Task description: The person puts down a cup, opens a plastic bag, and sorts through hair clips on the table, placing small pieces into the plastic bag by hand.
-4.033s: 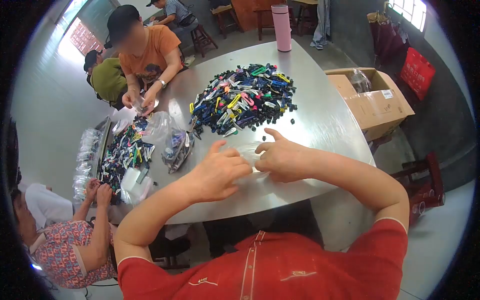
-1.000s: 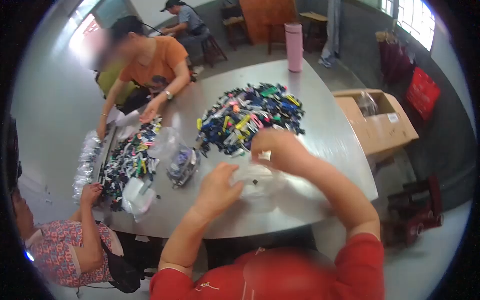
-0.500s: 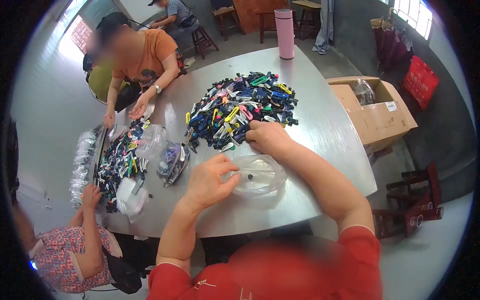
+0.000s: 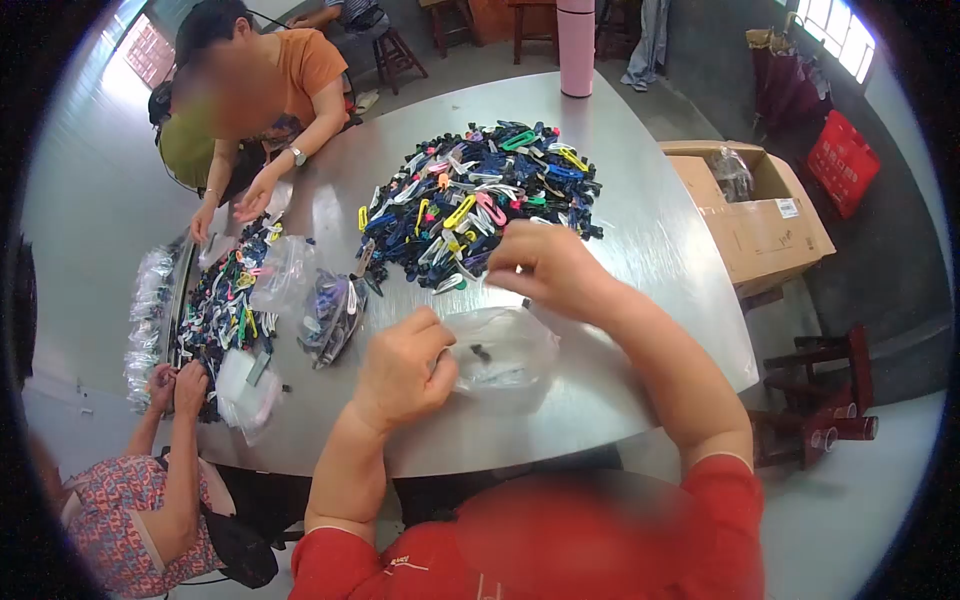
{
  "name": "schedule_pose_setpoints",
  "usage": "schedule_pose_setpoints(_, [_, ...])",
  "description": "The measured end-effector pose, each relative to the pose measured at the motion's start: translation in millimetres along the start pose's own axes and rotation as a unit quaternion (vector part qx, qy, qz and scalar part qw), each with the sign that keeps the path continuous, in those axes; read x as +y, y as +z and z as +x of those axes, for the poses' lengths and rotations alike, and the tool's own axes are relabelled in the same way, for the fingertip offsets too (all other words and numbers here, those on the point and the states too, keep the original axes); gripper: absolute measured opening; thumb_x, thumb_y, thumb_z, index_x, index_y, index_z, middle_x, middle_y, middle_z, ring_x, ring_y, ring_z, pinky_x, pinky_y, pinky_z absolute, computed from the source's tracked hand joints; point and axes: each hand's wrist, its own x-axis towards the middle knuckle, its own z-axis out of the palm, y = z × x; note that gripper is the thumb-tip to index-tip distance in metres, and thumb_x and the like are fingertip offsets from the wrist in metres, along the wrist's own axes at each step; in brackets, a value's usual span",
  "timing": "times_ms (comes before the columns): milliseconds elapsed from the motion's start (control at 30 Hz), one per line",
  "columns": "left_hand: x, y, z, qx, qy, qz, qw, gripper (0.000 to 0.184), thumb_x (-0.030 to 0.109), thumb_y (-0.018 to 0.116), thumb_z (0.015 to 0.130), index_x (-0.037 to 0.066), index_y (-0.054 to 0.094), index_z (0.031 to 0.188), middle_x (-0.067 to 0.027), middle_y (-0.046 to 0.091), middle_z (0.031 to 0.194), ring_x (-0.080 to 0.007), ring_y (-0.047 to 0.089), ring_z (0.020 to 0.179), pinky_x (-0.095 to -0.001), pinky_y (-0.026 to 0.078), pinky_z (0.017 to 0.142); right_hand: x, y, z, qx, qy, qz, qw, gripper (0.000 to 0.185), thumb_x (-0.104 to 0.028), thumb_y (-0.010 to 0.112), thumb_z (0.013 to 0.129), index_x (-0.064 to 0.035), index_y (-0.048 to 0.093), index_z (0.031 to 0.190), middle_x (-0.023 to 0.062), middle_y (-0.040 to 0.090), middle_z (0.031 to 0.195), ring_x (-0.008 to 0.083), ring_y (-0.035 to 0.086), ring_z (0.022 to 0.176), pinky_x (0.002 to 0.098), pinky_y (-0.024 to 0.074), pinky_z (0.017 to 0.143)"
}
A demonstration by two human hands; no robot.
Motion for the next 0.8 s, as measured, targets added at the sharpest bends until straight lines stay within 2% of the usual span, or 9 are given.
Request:
schedule_pose_setpoints(33, [2.0,-0.1,-0.2,-0.012,0.006,0.001,1.000,0.007,0.005,0.065,0.073,0.004,0.064,0.081,-0.0131,0.060,0.081,-0.0341,0.062,0.067,-0.0420,0.051,0.058,-1.2,-2.6,1.7,-0.013,0.118,0.034,0.992,0.011,-0.007,0.079,0.080,-0.0032,0.071,0.086,0.0078,0.062,0.085,0.0235,0.061,0.074,0.0344,0.0507,0.065])
schedule_pose_setpoints(100, [5.5,1.9,0.0,-0.008,0.016,-0.003,1.000,0.005,0.007,0.065,0.073,0.004,0.061,0.075,-0.0126,0.057,0.079,-0.0330,0.061,0.065,-0.0422,0.051,0.057,28.4,16.4,-3.0,-0.022,0.038,-0.066,0.997,0.010,-0.009,0.077,0.081,-0.0042,0.072,0.088,0.0092,0.063,0.084,0.0277,0.063,0.076,0.0373,0.0516,0.067])
schedule_pose_setpoints(233, [6.6,4.9,-0.7,-0.010,0.021,-0.010,1.000,0.010,0.008,0.065,0.073,0.004,0.057,0.069,-0.0125,0.055,0.077,-0.0319,0.061,0.063,-0.0423,0.051,0.056,42.2,41.8,-2.4,-0.058,0.048,-0.189,0.979,0.011,-0.018,0.074,0.079,-0.0102,0.070,0.086,0.0078,0.060,0.090,0.0287,0.066,0.084,0.0421,0.0544,0.073])
schedule_pose_setpoints(333, [1.6,5.3,-2.6,-0.008,-0.002,-0.029,1.000,0.005,0.005,0.065,0.074,0.003,0.064,0.079,-0.0129,0.059,0.080,-0.0347,0.061,0.065,-0.0425,0.051,0.058,43.0,38.3,-0.5,-0.025,0.030,-0.205,0.978,0.009,-0.017,0.072,0.080,-0.0102,0.068,0.083,0.0078,0.059,0.089,0.0286,0.065,0.083,0.0421,0.0546,0.073])
schedule_pose_setpoints(400, [-2.4,5.0,-3.8,-0.005,-0.009,-0.026,1.000,0.005,0.004,0.065,0.074,0.003,0.064,0.079,-0.0130,0.059,0.081,-0.0348,0.061,0.066,-0.0424,0.051,0.059,35.3,29.9,-1.9,0.007,0.043,-0.184,0.982,0.011,-0.018,0.074,0.081,-0.0089,0.069,0.085,0.0074,0.061,0.089,0.0288,0.064,0.081,0.0414,0.0536,0.071])
schedule_pose_setpoints(467, [-4.3,5.9,-2.5,-0.001,-0.015,-0.025,1.000,0.005,0.004,0.065,0.075,0.003,0.065,0.080,-0.0132,0.060,0.081,-0.0349,0.062,0.066,-0.0424,0.051,0.059,4.6,6.0,5.3,0.073,0.106,0.059,0.990,0.011,0.000,0.076,0.082,-0.0030,0.071,0.091,0.0058,0.061,0.083,0.0182,0.060,0.072,0.0304,0.0475,0.064])
schedule_pose_setpoints(567, [-1.7,6.7,-1.9,0.018,-0.023,-0.019,0.999,0.010,0.008,0.066,0.076,0.002,0.060,0.069,-0.0134,0.057,0.077,-0.0337,0.062,0.064,-0.0427,0.053,0.059,-28.8,-10.1,4.1,0.031,-0.003,0.104,0.994,0.008,-0.001,0.074,0.085,-0.0024,0.073,0.093,0.0058,0.066,0.087,0.0151,0.061,0.075,0.0292,0.0476,0.064])
schedule_pose_setpoints(600, [-0.7,7.0,-1.6,0.014,-0.024,-0.014,1.000,0.010,0.008,0.066,0.076,0.002,0.060,0.070,-0.0135,0.057,0.078,-0.0337,0.062,0.064,-0.0429,0.053,0.059,-38.5,-6.3,3.1,-0.013,0.033,0.152,0.988,0.008,-0.001,0.074,0.085,-0.0019,0.073,0.093,0.0068,0.066,0.087,0.0172,0.062,0.076,0.0303,0.0483,0.064])
schedule_pose_setpoints(800, [3.3,8.0,-0.6,-0.004,-0.017,-0.005,1.000,0.010,0.008,0.066,0.076,0.002,0.060,0.070,-0.0135,0.057,0.077,-0.0335,0.062,0.065,-0.0433,0.053,0.059,32.2,32.8,0.6,0.004,-0.011,-0.098,0.995,0.012,-0.010,0.075,0.081,-0.0080,0.074,0.092,0.0055,0.065,0.088,0.0285,0.064,0.084,0.0387,0.0512,0.072])
